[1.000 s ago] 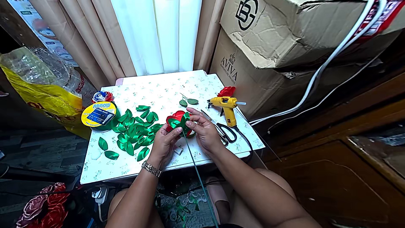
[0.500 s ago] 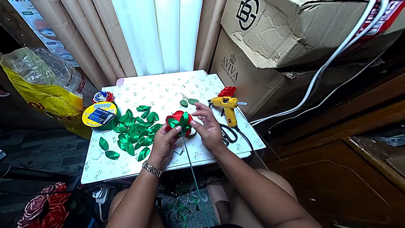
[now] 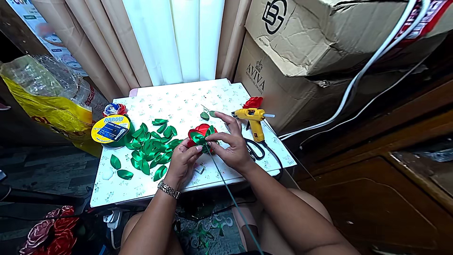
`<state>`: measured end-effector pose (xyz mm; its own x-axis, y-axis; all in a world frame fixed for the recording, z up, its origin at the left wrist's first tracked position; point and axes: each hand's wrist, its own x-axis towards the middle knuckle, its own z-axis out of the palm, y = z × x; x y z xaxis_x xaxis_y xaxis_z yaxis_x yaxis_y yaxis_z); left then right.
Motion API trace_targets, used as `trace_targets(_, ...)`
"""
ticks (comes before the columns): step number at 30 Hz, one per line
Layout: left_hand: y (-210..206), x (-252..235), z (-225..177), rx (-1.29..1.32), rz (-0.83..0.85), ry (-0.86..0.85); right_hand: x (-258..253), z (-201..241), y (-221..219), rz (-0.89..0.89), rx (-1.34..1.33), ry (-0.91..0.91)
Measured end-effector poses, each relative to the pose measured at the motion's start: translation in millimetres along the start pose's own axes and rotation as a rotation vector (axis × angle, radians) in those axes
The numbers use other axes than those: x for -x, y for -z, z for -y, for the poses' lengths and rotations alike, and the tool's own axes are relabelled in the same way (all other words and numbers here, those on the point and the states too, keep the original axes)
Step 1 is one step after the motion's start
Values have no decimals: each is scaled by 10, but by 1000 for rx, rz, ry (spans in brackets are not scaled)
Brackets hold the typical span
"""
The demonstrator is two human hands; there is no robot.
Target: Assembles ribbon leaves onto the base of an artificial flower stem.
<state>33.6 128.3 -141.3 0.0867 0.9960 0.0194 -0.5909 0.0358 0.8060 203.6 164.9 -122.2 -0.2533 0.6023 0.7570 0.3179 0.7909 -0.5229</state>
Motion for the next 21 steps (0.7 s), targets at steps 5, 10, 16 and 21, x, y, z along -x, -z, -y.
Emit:
trace_targets(5, -31, 7, -8, -36, -20, 0, 2, 7, 9, -1, -36, -91)
trace_targets(10, -25, 10, -25, -65, -24, -2, -7, -10, 41, 44, -54, -178)
trace_targets(16, -36, 1, -19, -70, -53, 16, -32, -28, 115, 86, -118, -253)
trace_targets(21, -54, -4, -8, -59, -54, 42, -63, 13, 142, 101, -47, -268)
